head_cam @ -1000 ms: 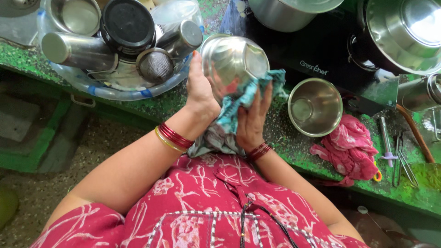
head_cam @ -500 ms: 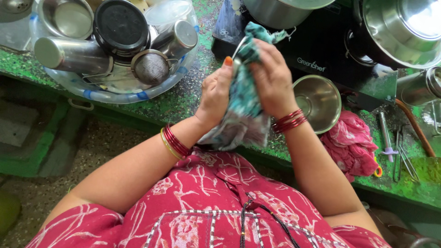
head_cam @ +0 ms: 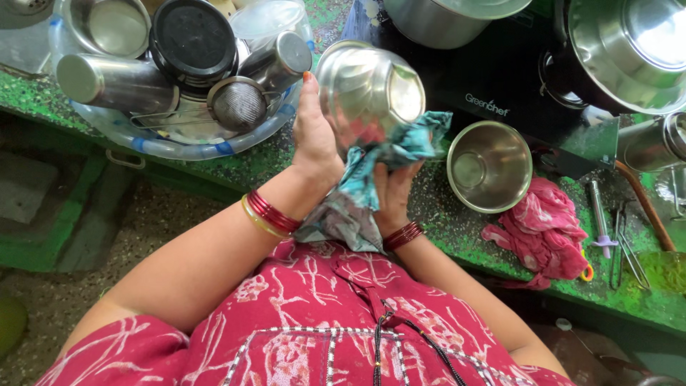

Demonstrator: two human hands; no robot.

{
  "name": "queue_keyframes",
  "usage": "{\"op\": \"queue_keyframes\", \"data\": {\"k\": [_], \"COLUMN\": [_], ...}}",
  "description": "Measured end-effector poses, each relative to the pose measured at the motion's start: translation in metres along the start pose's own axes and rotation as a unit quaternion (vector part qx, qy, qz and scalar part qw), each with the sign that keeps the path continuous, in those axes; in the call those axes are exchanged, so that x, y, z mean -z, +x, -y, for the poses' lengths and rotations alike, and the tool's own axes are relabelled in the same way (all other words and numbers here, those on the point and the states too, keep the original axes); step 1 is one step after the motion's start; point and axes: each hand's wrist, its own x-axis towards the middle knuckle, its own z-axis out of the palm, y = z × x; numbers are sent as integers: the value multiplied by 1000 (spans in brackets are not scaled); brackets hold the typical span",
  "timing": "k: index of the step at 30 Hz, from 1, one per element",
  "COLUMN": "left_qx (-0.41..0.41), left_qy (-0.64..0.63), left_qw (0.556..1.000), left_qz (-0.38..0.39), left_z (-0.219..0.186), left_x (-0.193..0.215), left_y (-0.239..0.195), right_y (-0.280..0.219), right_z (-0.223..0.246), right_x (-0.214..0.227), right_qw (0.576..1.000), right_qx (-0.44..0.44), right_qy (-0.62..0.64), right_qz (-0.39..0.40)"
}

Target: The person dries stainless steel bowls and small metal utensils one by one using a cloth and then places them on the kitchen counter.

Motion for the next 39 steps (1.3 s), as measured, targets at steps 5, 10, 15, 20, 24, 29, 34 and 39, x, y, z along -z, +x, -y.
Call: {"op": "queue_keyframes", "data": {"k": [5, 10, 15, 20, 24, 29, 34, 39], "left_qx": [-118, -239, -251, -197, -171, -220, -146, -195], "left_qy": [142, 313, 417, 512, 534, 420, 516, 558], "left_qw": [982, 915, 866, 827, 822, 874, 836, 791], "left_qz": [43, 92, 119, 128, 100, 105, 111, 161], "left_z": [12, 19, 9, -3, 4, 15, 9, 14], "left_x": [3, 16, 26, 42, 44, 42, 47, 51], "left_y": [11, 7, -1, -18, -22, -18, -21, -24], "right_y": [46, 81, 87, 103, 92, 48, 81, 87], "right_z": [54, 86, 82, 70, 83, 92, 50, 41], "right_x": [39, 60, 65, 63, 57, 43, 53, 53], "right_qw": [972, 940, 967, 962, 947, 960, 981, 955], "right_qx": [141, 262, 219, -78, -148, 220, -67, -117], "right_qy": [-185, -211, -117, 253, 277, -171, 170, 255], "right_qz": [25, 62, 57, 68, 60, 25, 58, 97]}}
